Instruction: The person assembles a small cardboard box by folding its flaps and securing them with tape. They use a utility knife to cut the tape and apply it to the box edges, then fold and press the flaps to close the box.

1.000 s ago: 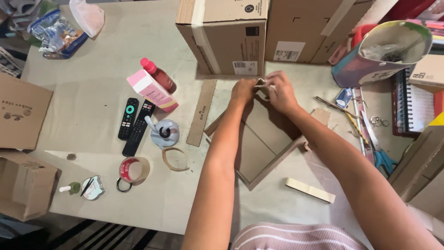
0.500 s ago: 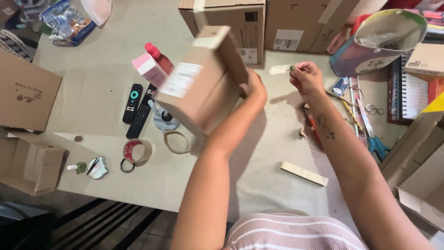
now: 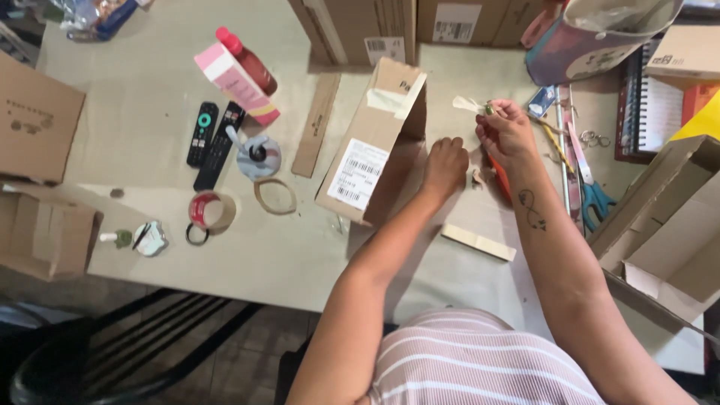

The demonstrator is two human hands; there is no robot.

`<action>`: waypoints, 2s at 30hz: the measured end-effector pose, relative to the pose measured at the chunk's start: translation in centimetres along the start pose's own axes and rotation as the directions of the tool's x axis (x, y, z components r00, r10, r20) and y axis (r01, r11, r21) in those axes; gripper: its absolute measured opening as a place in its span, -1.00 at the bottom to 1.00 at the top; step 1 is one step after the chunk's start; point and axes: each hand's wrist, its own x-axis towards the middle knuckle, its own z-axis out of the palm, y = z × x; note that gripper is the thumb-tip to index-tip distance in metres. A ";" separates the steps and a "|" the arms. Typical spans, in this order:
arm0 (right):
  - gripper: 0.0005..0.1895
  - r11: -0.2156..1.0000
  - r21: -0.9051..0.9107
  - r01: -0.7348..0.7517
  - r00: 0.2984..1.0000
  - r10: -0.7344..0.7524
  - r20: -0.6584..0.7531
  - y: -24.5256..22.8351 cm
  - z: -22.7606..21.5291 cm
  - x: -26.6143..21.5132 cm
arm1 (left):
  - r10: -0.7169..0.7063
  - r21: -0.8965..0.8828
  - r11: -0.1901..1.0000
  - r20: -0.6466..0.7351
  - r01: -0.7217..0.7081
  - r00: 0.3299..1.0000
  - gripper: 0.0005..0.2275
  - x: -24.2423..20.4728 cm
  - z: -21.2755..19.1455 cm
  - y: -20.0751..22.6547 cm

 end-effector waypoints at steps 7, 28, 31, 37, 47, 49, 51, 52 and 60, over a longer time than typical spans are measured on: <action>-0.77 0.933 -0.356 -0.052 0.996 0.076 0.054 2.2 0.9 -6.3 | -0.482 -0.200 0.843 0.132 0.500 0.866 -0.69 -4.4 -8.8 -1.3; -0.86 0.952 -0.301 -0.055 0.991 0.016 -0.133 15.1 0.7 0.7 | -0.857 -0.588 -0.212 0.496 0.780 0.142 -0.75 -5.0 -1.9 -6.0; -0.83 0.949 -0.312 -0.040 0.977 -0.027 -0.210 14.2 2.6 -0.7 | -0.882 -0.574 -0.186 0.456 0.797 0.123 -0.79 -3.9 -3.7 -5.6; -0.82 0.845 -0.535 -0.010 0.974 -0.114 -0.198 14.1 3.7 -1.1 | -0.888 -0.326 0.085 0.404 0.942 0.220 -0.76 -6.5 1.1 -5.9; -0.85 0.673 -0.695 -0.251 0.906 -0.090 -0.414 13.7 6.7 -1.8 | -0.639 -0.212 0.765 -0.133 0.608 0.757 -0.80 -7.7 -1.0 -4.7; -0.85 0.664 -0.704 -0.252 0.908 -0.090 -0.410 13.6 6.9 -1.5 | -0.519 -0.067 0.855 -0.128 0.514 0.845 -0.81 -6.9 -3.4 -4.7; -0.87 0.612 -0.737 -0.286 0.897 -0.101 -0.431 13.0 7.1 -1.8 | -0.418 0.092 0.893 -0.187 0.440 0.889 -0.72 -6.4 -4.6 -4.7; -0.87 0.612 -0.736 -0.289 0.895 -0.100 -0.434 12.7 7.5 -2.2 | -0.418 0.090 0.894 -0.184 0.438 0.890 -0.72 -6.0 -5.4 -4.7; -0.86 0.582 -0.765 -0.275 0.904 -0.115 -0.412 11.7 8.7 -3.1 | -0.386 0.044 0.918 -0.129 0.394 0.914 -0.48 -5.3 -3.1 -6.1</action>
